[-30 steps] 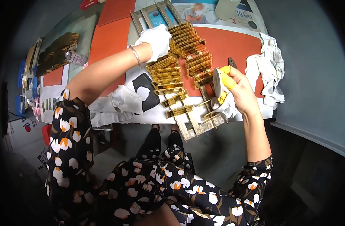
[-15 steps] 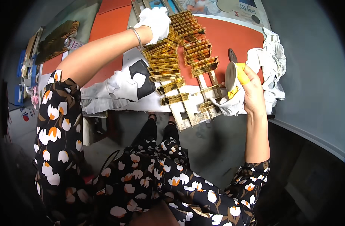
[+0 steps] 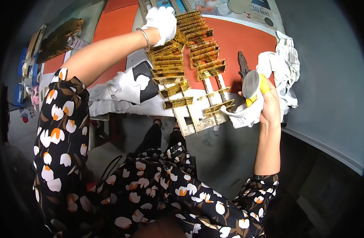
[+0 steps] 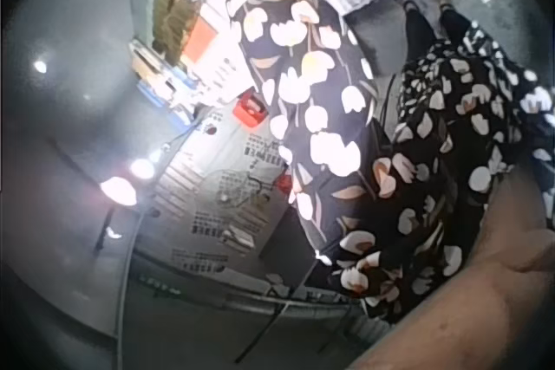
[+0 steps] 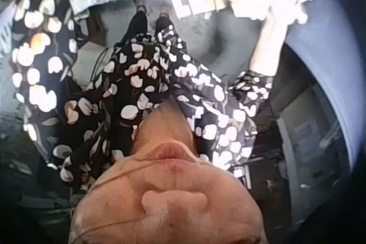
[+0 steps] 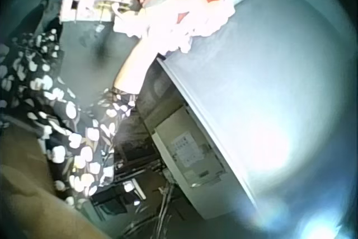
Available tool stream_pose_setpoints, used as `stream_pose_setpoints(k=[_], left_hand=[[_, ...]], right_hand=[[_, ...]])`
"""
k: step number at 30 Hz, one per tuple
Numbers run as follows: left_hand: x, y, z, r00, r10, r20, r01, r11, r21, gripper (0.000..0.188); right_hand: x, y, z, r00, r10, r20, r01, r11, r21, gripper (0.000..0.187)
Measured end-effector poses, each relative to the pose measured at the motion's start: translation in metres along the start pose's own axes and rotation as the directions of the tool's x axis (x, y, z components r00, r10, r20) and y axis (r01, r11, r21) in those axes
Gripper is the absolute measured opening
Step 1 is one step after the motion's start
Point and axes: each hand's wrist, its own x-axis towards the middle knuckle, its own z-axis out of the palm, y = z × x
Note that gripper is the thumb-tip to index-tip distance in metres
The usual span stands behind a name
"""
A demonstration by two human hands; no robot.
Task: The person wipes small gold-colored rectangular plates with a white cloth, handling them one at a time on a white surface. They then move to a larger stack of gold plates arranged on a wooden frame and continue wiping each plate individually with the cloth.
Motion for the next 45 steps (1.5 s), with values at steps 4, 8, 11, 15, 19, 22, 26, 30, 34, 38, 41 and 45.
stream_pose_setpoints(k=[4,8,11,15,19,22,26,30,34,38,41,45], left_hand=[[-0.002,-0.001,-0.015,0.995,0.087,0.051,-0.088,0.996,0.012,0.021],[0.000,-0.007,-0.011,0.995,0.077,0.069,-0.075,0.997,-0.024,0.019],[-0.005,-0.017,-0.012,0.993,0.111,-0.036,-0.114,0.990,-0.080,0.019],[-0.043,-0.030,-0.032,0.999,-0.021,-0.029,0.009,0.929,-0.370,0.020],[-0.059,-0.034,-0.024,0.948,0.015,0.318,0.146,0.868,-0.475,0.021],[-0.051,-0.041,-0.005,0.961,0.103,0.256,0.033,0.878,-0.478,0.028],[-0.021,-0.026,-0.019,0.789,0.417,0.451,-0.472,0.882,0.010,0.023],[-0.020,-0.023,-0.014,0.905,0.310,0.292,-0.270,0.948,-0.168,0.022],[-0.016,-0.032,0.018,0.882,0.471,-0.006,-0.469,0.876,-0.115,0.026],[-0.024,-0.040,0.000,0.964,0.195,0.181,0.009,0.656,-0.755,0.023],[-0.040,-0.057,-0.019,0.956,0.158,0.248,0.183,0.342,-0.922,0.022],[-0.053,-0.088,-0.021,0.984,0.121,0.133,0.120,0.109,-0.987,0.019]], right_hand=[[-0.014,0.003,-0.024,0.990,0.016,-0.139,0.000,0.993,0.115,0.029],[-0.019,0.013,-0.054,0.979,0.095,-0.181,-0.067,0.986,0.156,0.029],[-0.024,0.016,-0.062,0.960,0.112,-0.258,-0.074,0.986,0.151,0.029],[-0.029,0.021,-0.070,0.971,0.094,-0.218,-0.048,0.977,0.207,0.028],[-0.039,0.026,-0.068,0.970,0.078,-0.231,-0.020,0.970,0.244,0.029],[-0.039,0.029,-0.053,0.974,0.059,-0.220,-0.005,0.971,0.237,0.029],[-0.042,0.035,-0.051,0.976,0.021,-0.214,0.024,0.978,0.206,0.030],[-0.056,0.031,-0.061,0.967,0.052,-0.250,0.007,0.973,0.231,0.031],[-0.062,0.029,-0.055,0.962,0.017,-0.271,0.044,0.975,0.220,0.031],[-0.061,0.032,-0.053,0.942,0.047,-0.333,0.030,0.975,0.221,0.032],[-0.061,0.039,-0.056,0.930,0.073,-0.360,0.010,0.974,0.224,0.032],[-0.063,0.036,-0.050,0.946,0.123,-0.299,-0.058,0.974,0.219,0.032]])
